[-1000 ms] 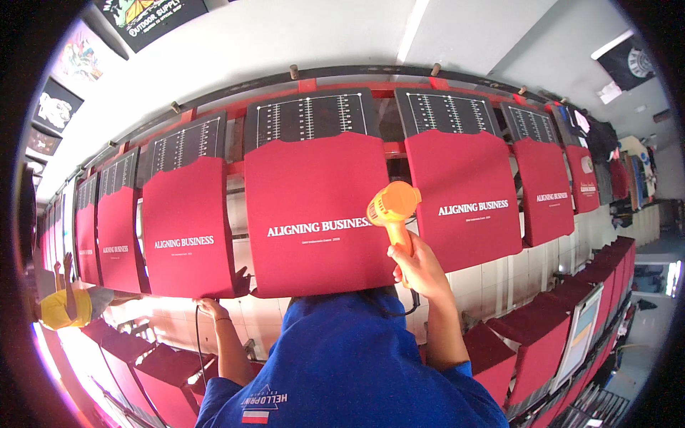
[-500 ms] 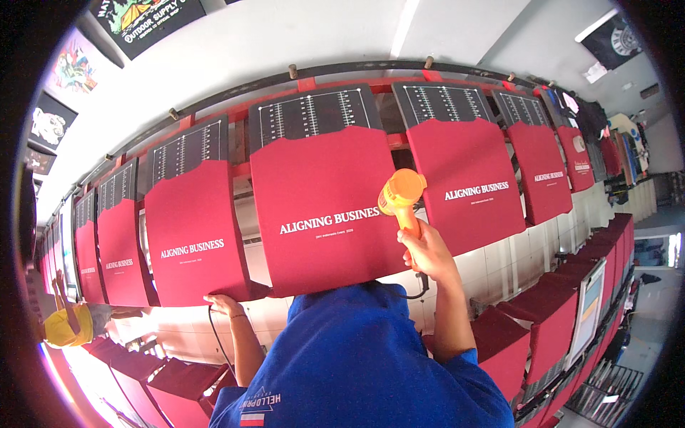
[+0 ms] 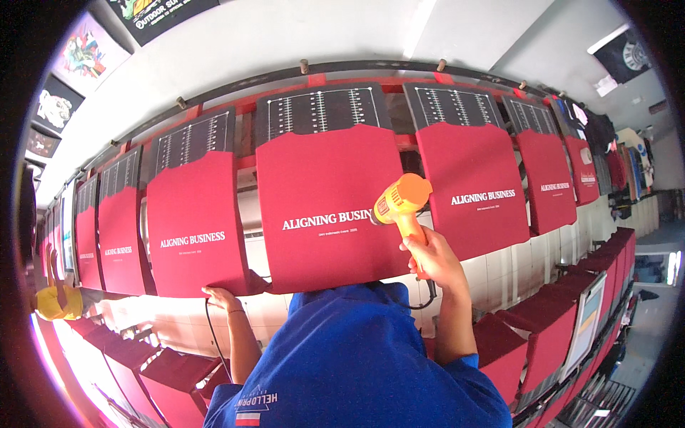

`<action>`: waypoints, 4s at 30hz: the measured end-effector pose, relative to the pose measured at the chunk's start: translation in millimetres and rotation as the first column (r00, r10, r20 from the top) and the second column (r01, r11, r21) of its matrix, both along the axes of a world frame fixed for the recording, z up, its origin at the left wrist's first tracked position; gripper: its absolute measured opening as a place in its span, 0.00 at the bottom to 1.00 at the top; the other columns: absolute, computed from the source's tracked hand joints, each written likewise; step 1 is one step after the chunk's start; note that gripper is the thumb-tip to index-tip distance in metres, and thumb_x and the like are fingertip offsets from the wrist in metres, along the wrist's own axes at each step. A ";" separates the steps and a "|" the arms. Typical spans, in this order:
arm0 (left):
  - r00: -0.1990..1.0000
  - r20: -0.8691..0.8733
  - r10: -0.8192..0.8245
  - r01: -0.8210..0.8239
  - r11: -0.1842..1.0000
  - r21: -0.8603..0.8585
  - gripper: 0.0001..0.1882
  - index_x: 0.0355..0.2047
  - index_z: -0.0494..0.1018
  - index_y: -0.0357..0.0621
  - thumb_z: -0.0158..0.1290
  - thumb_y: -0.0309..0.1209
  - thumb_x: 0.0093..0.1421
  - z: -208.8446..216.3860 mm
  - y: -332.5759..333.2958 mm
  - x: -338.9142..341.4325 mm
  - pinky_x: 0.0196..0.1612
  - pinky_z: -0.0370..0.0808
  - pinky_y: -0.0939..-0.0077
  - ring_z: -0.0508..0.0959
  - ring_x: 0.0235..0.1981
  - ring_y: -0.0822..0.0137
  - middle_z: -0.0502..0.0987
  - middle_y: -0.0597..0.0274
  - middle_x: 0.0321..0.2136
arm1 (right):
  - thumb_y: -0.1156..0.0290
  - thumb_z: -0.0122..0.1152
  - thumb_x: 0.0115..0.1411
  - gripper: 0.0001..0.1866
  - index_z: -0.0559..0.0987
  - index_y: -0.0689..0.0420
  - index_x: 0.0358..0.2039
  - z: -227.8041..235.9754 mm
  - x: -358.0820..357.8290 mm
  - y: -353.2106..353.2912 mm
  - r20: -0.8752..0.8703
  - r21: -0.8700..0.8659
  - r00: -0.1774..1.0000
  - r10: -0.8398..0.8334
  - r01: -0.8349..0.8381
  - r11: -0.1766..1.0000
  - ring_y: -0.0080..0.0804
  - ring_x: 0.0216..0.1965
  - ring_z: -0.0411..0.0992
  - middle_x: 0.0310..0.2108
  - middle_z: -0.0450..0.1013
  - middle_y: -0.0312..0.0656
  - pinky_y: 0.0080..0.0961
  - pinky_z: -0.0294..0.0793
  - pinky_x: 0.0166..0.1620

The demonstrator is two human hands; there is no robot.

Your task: The person uses a heat gun to dry the ink on several red shirts that are mounted on a screen printing press.

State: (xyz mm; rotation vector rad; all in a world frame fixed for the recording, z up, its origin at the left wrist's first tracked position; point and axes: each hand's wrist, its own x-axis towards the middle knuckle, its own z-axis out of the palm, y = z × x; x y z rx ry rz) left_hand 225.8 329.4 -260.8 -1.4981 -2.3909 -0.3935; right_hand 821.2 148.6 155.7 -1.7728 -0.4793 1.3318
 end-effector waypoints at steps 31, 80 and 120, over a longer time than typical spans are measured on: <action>0.341 0.908 0.242 -0.458 0.887 -0.064 0.38 0.51 0.67 0.23 0.37 0.55 0.69 161.4 10.2 115.2 0.44 0.78 0.59 0.78 0.43 0.48 0.73 0.36 0.47 | 0.63 0.57 0.65 0.16 0.69 0.60 0.45 1.2 -36.4 28.5 0.031 -0.045 0.992 0.122 -0.120 0.992 0.18 0.21 0.70 0.28 0.71 0.36 0.17 0.70 0.20; 0.308 0.929 0.205 -0.454 0.890 -0.045 0.33 0.56 0.63 0.30 0.39 0.53 0.69 175.7 5.6 123.4 0.50 0.73 0.55 0.74 0.48 0.44 0.69 0.36 0.50 | 0.62 0.55 0.66 0.16 0.70 0.61 0.46 -8.3 -80.7 94.5 -0.104 0.075 0.906 0.411 -0.405 0.911 0.17 0.21 0.69 0.23 0.67 0.32 0.17 0.69 0.20; 0.325 0.919 0.224 -0.473 0.880 -0.048 0.35 0.55 0.63 0.31 0.40 0.56 0.67 179.2 6.3 120.6 0.51 0.72 0.53 0.74 0.49 0.41 0.71 0.34 0.50 | 0.64 0.55 0.66 0.17 0.70 0.63 0.49 -5.2 -104.9 114.0 -0.030 -0.035 0.847 0.531 -0.532 0.846 0.18 0.23 0.70 0.32 0.72 0.36 0.18 0.74 0.26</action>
